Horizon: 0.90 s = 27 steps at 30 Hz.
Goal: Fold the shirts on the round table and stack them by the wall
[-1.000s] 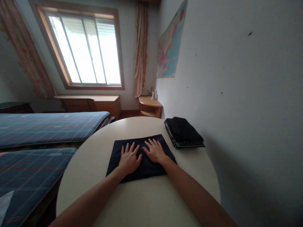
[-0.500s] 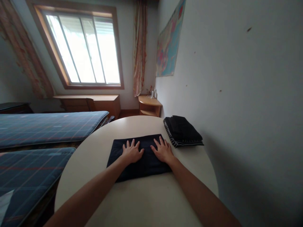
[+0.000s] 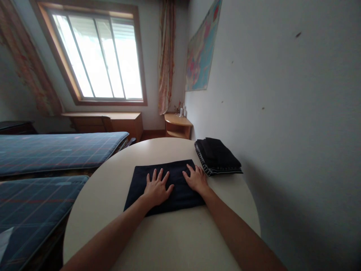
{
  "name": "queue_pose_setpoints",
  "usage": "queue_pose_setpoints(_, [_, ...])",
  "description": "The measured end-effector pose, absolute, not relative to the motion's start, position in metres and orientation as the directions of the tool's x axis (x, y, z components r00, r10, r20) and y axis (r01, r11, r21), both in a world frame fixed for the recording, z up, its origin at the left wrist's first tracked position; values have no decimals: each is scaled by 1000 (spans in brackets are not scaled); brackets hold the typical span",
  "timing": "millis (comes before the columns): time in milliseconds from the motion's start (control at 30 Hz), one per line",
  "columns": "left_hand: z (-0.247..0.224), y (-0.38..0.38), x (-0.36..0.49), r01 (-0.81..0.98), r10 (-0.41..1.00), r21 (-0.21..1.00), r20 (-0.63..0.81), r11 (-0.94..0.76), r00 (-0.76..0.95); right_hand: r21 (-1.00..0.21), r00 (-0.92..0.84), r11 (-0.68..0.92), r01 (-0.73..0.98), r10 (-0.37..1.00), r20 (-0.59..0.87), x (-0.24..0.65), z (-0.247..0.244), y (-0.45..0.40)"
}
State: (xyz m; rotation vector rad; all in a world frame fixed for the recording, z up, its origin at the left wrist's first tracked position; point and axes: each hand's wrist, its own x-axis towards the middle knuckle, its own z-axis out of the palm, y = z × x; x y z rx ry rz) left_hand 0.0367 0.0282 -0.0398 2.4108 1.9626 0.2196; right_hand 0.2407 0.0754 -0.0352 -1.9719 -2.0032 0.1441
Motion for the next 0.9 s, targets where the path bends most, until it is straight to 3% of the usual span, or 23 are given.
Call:
queue_pose_setpoints(300, [-34, 5, 37, 925, 938, 159, 81, -346, 337, -422, -75, 178, 889, 966, 249, 263, -36, 84])
queue_pose_setpoints(633, [-35, -1, 42, 912, 929, 176, 75, -370, 362, -547, -173, 229, 805, 973, 153, 290, -26, 77])
queue_pose_setpoints(900, [-29, -6, 41, 858, 876, 179, 57, -481, 479, -546, -230, 270, 793, 963, 143, 296, -25, 77])
